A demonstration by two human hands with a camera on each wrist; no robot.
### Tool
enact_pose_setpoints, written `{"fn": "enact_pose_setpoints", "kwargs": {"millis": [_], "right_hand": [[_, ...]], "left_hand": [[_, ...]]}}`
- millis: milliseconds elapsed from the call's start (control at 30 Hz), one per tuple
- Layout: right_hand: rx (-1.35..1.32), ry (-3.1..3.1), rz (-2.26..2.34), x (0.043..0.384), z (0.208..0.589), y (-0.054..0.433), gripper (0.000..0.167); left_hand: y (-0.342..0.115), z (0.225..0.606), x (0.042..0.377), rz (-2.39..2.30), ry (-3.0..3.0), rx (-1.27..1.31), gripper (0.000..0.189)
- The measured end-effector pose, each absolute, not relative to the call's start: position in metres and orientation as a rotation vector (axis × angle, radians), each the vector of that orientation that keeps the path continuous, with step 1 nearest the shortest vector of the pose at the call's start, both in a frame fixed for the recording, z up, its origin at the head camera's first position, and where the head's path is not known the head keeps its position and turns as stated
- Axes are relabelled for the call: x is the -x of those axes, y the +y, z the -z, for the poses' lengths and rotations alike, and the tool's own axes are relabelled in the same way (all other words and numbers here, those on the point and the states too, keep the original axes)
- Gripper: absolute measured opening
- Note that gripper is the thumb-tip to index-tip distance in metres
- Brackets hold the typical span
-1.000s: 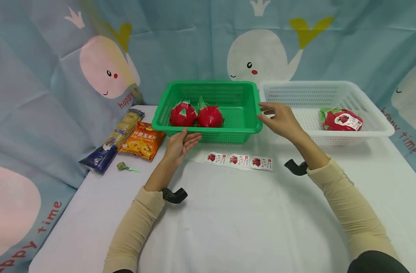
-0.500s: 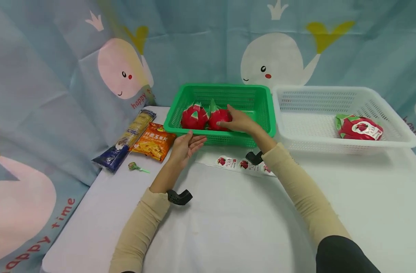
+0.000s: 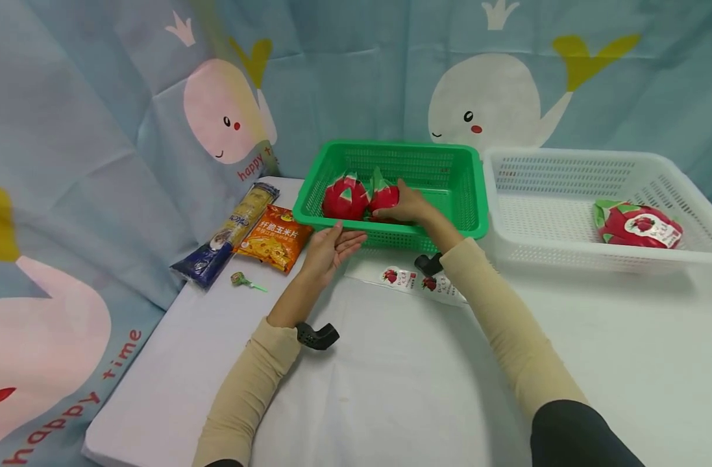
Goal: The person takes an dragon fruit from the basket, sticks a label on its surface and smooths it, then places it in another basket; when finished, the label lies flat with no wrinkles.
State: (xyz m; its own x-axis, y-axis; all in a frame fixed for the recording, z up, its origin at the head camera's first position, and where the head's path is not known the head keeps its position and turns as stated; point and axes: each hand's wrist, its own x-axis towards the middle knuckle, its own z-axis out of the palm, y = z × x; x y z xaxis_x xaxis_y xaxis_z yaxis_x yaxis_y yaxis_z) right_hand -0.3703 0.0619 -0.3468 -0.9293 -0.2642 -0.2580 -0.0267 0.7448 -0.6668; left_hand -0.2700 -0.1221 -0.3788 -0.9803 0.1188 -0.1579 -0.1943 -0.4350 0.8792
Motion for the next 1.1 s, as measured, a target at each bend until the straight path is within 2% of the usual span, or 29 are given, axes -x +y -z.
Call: {"fn": "enact_pose_setpoints", "kwargs": {"millis": [267,500,800,1100], "right_hand": [[0.252,2.584,1.114,0.363,0.339,0.089,0.087],[0.245,2.647,1.208,0.346,0.311,0.126,0.085],[0.522,2.673,1.387,0.278,0.272,0.154,0.080],[0.914,2.582,1.173,0.198,0.294,0.179,0.080]], "left_hand": [[-0.121,0.379,0.268,-2.517,1.551,0.051,0.030],[-0.123,0.379,0.268,-2.517,1.555,0.035,0.029],[-0.127,0.380,0.269,-2.517,1.517,0.019,0.028],[-0.135,0.377,0.271,-2.527,1.479,-0.033,0.025]]}}
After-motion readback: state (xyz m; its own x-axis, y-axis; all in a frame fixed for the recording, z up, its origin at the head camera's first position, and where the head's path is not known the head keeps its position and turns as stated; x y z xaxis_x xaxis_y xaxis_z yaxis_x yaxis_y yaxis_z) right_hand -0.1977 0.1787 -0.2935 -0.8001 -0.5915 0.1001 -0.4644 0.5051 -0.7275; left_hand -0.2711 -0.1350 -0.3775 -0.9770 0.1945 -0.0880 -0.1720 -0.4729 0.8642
